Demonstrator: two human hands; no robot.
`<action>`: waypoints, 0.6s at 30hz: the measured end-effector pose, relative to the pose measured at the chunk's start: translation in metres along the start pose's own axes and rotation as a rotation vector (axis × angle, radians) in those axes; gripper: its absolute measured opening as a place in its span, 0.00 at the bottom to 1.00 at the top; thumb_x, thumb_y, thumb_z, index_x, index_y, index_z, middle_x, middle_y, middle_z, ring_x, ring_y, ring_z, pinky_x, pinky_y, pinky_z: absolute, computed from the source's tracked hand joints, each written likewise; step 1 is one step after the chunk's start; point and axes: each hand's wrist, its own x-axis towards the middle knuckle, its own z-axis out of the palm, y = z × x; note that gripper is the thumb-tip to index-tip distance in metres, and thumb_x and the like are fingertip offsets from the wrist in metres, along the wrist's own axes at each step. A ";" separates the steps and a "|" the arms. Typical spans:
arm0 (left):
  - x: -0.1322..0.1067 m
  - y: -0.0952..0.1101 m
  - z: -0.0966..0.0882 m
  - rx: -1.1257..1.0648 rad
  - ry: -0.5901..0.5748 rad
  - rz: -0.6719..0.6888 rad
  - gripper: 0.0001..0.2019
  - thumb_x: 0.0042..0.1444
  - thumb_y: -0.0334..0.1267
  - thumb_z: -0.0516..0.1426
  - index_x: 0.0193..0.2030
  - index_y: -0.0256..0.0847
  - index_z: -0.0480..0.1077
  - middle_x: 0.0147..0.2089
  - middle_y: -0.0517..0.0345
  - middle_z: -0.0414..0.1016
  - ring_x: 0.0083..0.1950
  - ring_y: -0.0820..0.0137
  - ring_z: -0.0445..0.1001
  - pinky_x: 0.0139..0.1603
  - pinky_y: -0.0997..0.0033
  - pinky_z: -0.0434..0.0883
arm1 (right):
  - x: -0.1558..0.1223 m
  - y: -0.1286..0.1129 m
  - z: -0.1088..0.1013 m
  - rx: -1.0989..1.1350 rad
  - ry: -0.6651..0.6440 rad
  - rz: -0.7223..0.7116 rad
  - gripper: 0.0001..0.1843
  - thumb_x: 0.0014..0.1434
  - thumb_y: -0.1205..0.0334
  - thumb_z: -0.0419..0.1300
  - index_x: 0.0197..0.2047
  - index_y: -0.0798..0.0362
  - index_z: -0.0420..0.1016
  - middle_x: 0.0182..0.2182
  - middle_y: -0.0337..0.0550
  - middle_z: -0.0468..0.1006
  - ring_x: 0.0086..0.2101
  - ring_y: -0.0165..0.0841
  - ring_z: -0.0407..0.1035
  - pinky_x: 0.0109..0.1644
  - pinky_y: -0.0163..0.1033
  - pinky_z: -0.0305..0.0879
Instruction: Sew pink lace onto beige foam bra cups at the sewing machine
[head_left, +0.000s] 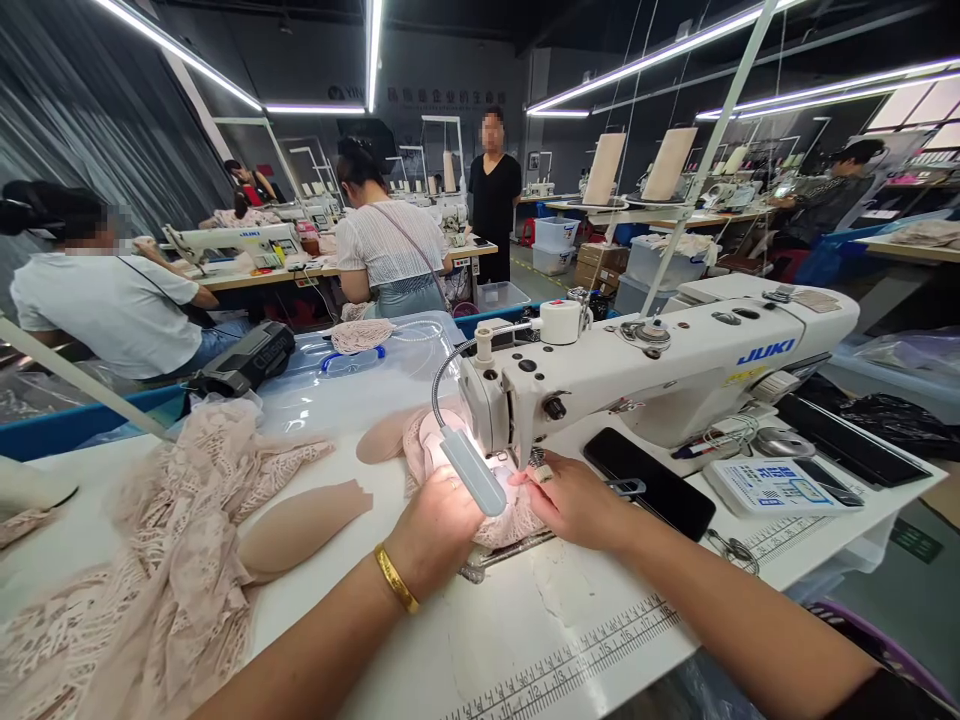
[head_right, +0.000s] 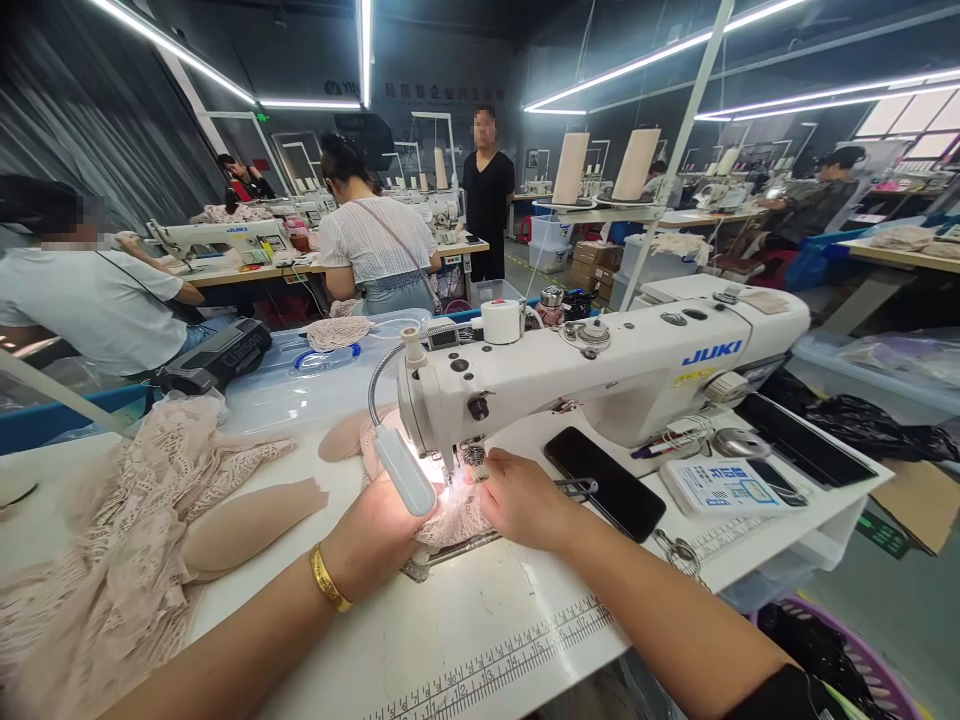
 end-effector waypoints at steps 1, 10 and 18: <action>-0.002 0.000 -0.003 -0.052 -0.058 -0.015 0.18 0.57 0.21 0.53 0.50 0.42 0.74 0.47 0.52 0.80 0.52 0.60 0.77 0.61 0.51 0.72 | -0.001 0.000 0.000 -0.011 0.013 -0.032 0.15 0.64 0.72 0.49 0.49 0.55 0.74 0.38 0.50 0.79 0.43 0.42 0.72 0.46 0.44 0.67; -0.007 0.008 -0.024 -0.375 -0.321 -0.269 0.26 0.49 0.33 0.62 0.57 0.45 0.69 0.59 0.49 0.74 0.57 0.56 0.72 0.56 0.58 0.72 | -0.004 -0.025 -0.002 0.013 0.140 -0.473 0.21 0.67 0.56 0.60 0.61 0.49 0.65 0.56 0.48 0.76 0.53 0.42 0.67 0.51 0.44 0.62; -0.020 0.007 -0.018 -0.212 -0.352 -0.181 0.10 0.49 0.28 0.59 0.38 0.44 0.72 0.38 0.56 0.74 0.38 0.62 0.70 0.42 0.60 0.66 | 0.001 0.000 0.016 -0.267 0.138 -0.259 0.17 0.52 0.84 0.52 0.30 0.52 0.69 0.30 0.41 0.73 0.33 0.35 0.60 0.44 0.40 0.56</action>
